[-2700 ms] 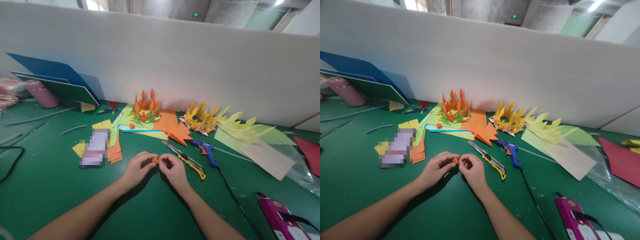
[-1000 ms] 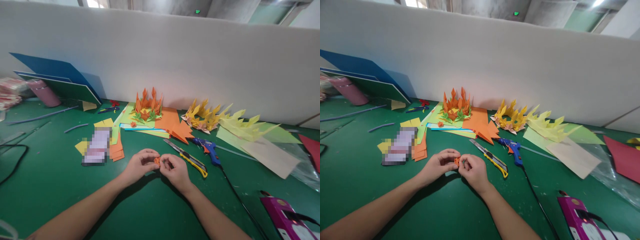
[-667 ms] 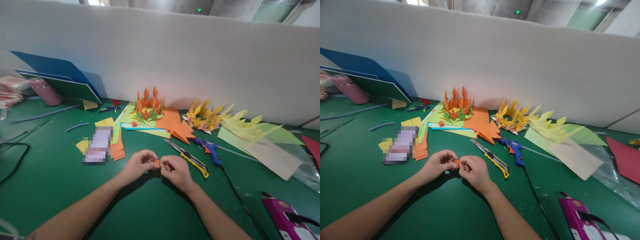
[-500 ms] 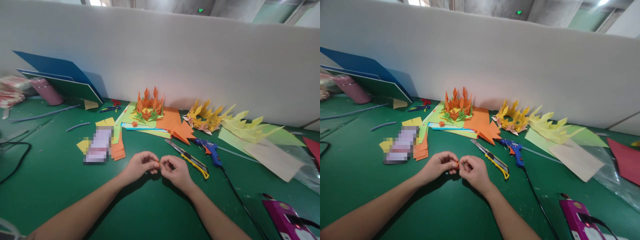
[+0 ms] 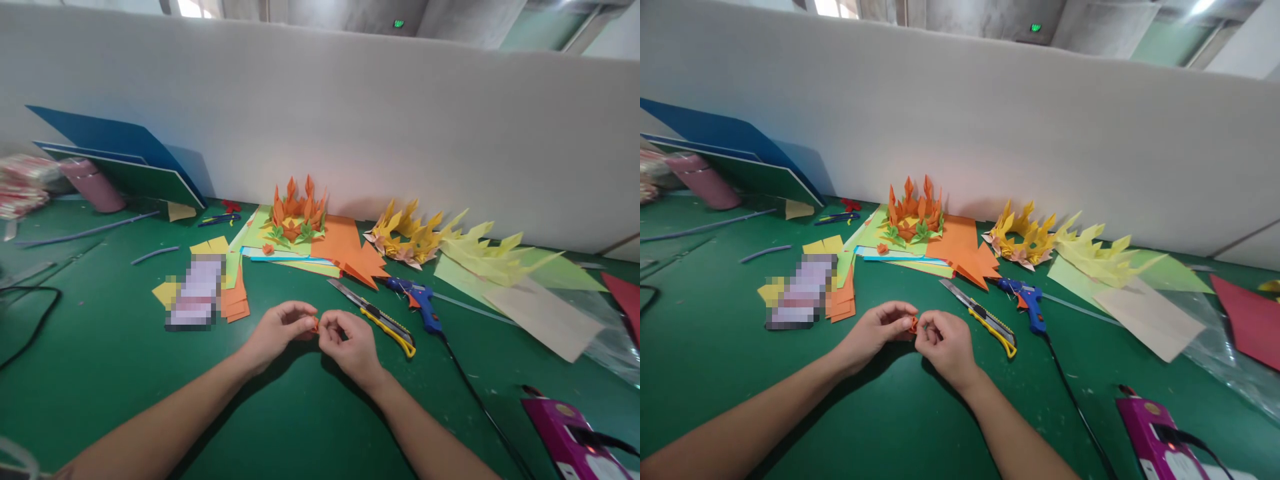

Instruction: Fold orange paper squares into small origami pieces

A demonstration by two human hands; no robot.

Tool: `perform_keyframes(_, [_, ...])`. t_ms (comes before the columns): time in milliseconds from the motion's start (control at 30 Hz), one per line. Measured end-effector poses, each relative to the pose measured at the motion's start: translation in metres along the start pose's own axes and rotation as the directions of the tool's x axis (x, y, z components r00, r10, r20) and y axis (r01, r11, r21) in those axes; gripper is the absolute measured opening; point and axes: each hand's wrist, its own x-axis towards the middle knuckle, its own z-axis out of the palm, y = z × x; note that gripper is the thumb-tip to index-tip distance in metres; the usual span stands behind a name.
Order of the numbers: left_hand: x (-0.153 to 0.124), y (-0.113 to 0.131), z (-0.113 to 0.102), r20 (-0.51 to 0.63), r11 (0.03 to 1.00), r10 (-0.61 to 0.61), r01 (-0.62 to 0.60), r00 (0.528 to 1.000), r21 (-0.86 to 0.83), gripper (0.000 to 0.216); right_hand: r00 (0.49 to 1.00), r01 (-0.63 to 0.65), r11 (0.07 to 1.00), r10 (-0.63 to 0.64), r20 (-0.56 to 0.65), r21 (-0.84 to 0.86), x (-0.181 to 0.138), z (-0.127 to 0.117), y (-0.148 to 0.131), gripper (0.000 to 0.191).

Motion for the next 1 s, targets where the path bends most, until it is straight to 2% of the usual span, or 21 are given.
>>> perform_keyframes(200, [0.0, 0.0, -0.001, 0.012, 0.997, -0.081, 0.081, 0.997, 0.011, 0.041, 0.987, 0.132, 0.989, -0.126, 0.1, -0.06, 0.003, -0.006, 0.0, 0.014])
perform_keyframes(367, [0.001, 0.001, -0.004, -0.012, 0.992, -0.106, 0.107, 0.994, 0.071, 0.042, 0.965, 0.25, 0.956, -0.232, 0.124, -0.154, 0.002, -0.006, 0.001, 0.015])
perform_keyframes(633, [0.0, 0.0, -0.002, -0.018, 0.988, -0.075, 0.077, 0.997, 0.134, 0.039, 0.889, 0.452, 0.84, -0.399, 0.224, -0.299, 0.001, -0.006, 0.002, 0.018])
perform_keyframes(733, [0.001, -0.001, -0.004, 0.018, 0.988, -0.08, 0.077, 0.997, 0.132, 0.039, 0.889, 0.453, 0.839, -0.401, 0.221, -0.302, 0.002, -0.006, 0.003, 0.018])
perform_keyframes(900, [0.002, -0.001, -0.009, 0.139, 0.989, -0.13, 0.119, 0.982, 0.082, 0.037, 0.933, 0.353, 0.892, -0.313, 0.179, -0.282, 0.004, -0.009, 0.006, 0.017])
perform_keyframes(1000, [0.004, -0.001, -0.011, 0.196, 0.988, -0.123, 0.103, 0.973, 0.113, 0.039, 0.939, 0.33, 0.904, -0.282, 0.198, -0.273, 0.004, -0.009, 0.008, 0.016])
